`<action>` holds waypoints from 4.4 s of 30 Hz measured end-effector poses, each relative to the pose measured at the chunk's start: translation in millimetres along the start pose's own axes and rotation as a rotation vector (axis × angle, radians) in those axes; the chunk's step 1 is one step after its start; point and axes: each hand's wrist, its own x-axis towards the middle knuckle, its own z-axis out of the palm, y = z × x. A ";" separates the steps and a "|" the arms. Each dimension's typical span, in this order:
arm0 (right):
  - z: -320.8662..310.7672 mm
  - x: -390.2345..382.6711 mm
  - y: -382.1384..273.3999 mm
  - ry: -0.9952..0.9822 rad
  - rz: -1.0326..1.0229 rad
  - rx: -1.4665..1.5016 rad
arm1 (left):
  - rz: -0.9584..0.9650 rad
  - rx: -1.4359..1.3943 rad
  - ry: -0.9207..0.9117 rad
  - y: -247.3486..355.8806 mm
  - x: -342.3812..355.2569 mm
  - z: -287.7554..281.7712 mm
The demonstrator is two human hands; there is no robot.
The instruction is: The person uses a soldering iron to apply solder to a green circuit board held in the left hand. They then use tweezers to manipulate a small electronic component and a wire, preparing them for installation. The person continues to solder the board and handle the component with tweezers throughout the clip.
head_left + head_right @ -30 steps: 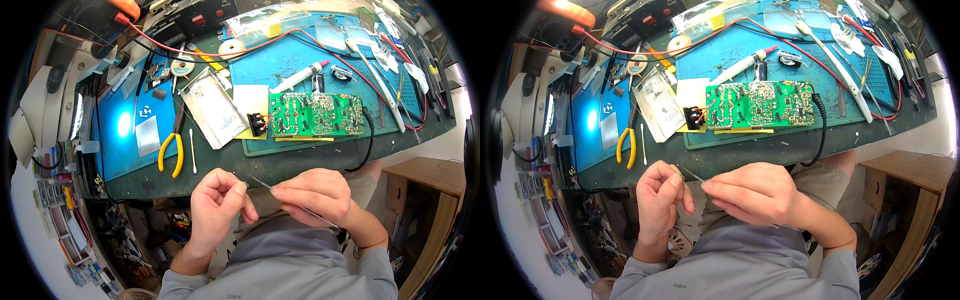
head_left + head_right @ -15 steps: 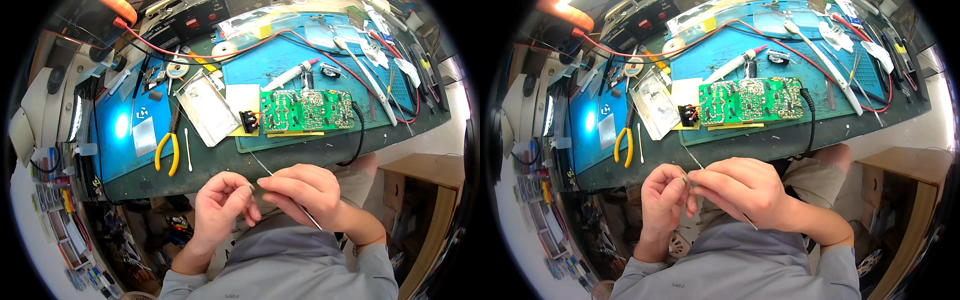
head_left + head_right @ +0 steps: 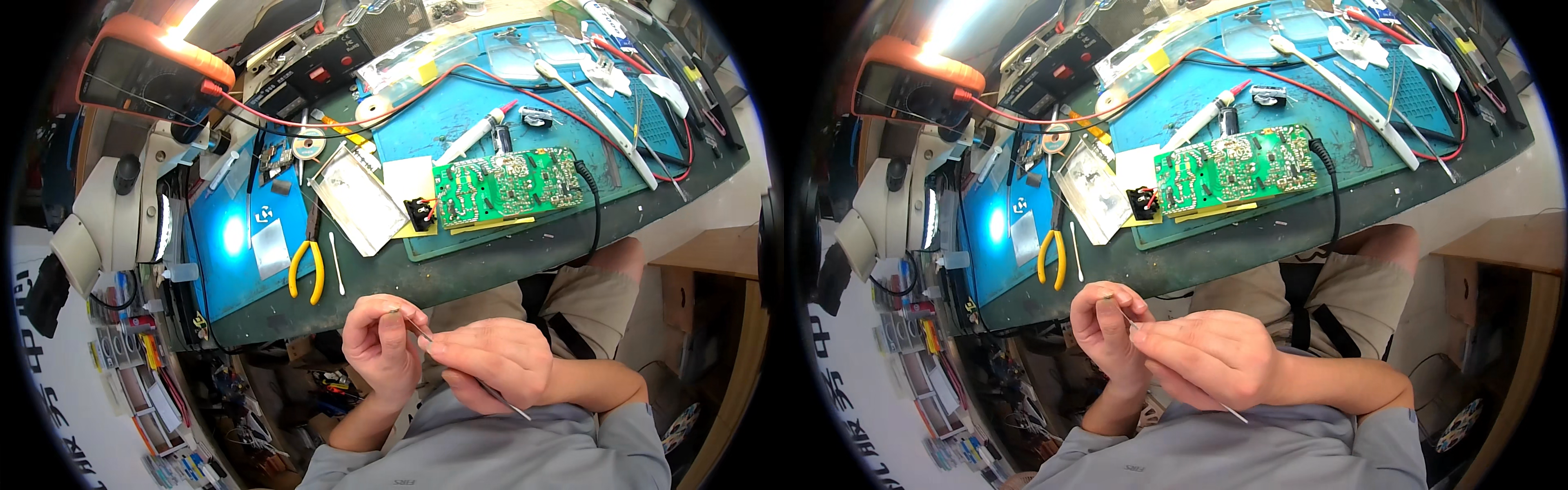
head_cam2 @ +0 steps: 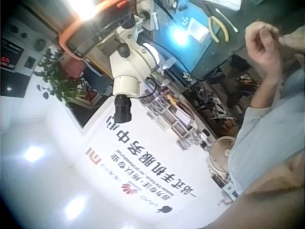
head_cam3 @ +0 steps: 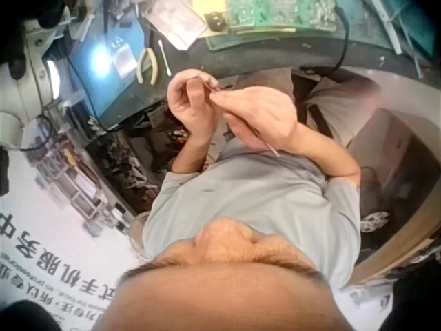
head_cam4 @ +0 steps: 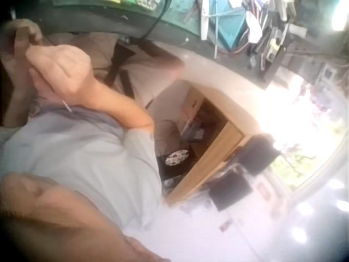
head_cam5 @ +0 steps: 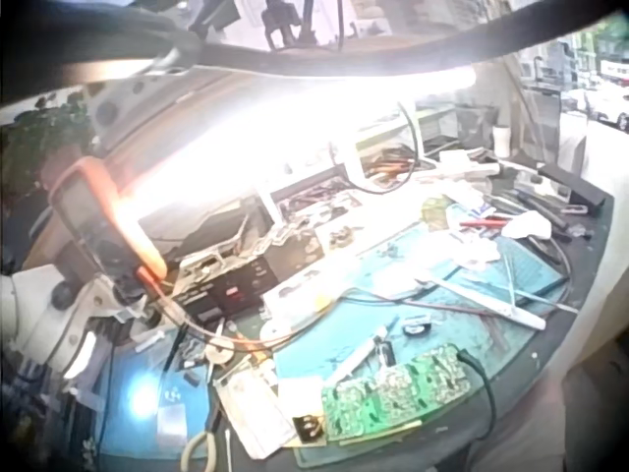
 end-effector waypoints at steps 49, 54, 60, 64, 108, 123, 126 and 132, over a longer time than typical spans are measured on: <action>9.6 -12.0 -3.8 0.029 0.047 -0.028 | 0.196 0.281 0.010 -5.7 -5.0 2.9; 5.0 -14.9 -6.7 0.058 0.033 -0.012 | 0.635 0.553 -0.153 -12.2 7.1 -20.1; -6.0 -15.6 -11.6 0.038 0.117 -0.039 | 0.809 0.884 -0.362 1.7 16.4 -31.4; -11.8 -11.9 -7.8 -0.001 0.182 0.005 | 0.839 0.913 -0.421 4.4 17.6 -34.9; -6.5 -1.8 15.9 0.001 0.166 -0.031 | -0.657 -0.050 -0.335 36.4 22.6 -16.6; -30.2 -2.5 23.9 -0.166 0.073 0.075 | -0.875 -0.083 -0.229 47.3 40.1 -14.3; -27.4 -7.4 22.1 -0.135 0.088 0.040 | -0.787 -0.041 -0.217 44.4 33.1 -10.4; -20.5 -9.4 21.7 -0.104 0.085 0.045 | -0.697 -0.057 -0.225 38.1 27.3 -9.1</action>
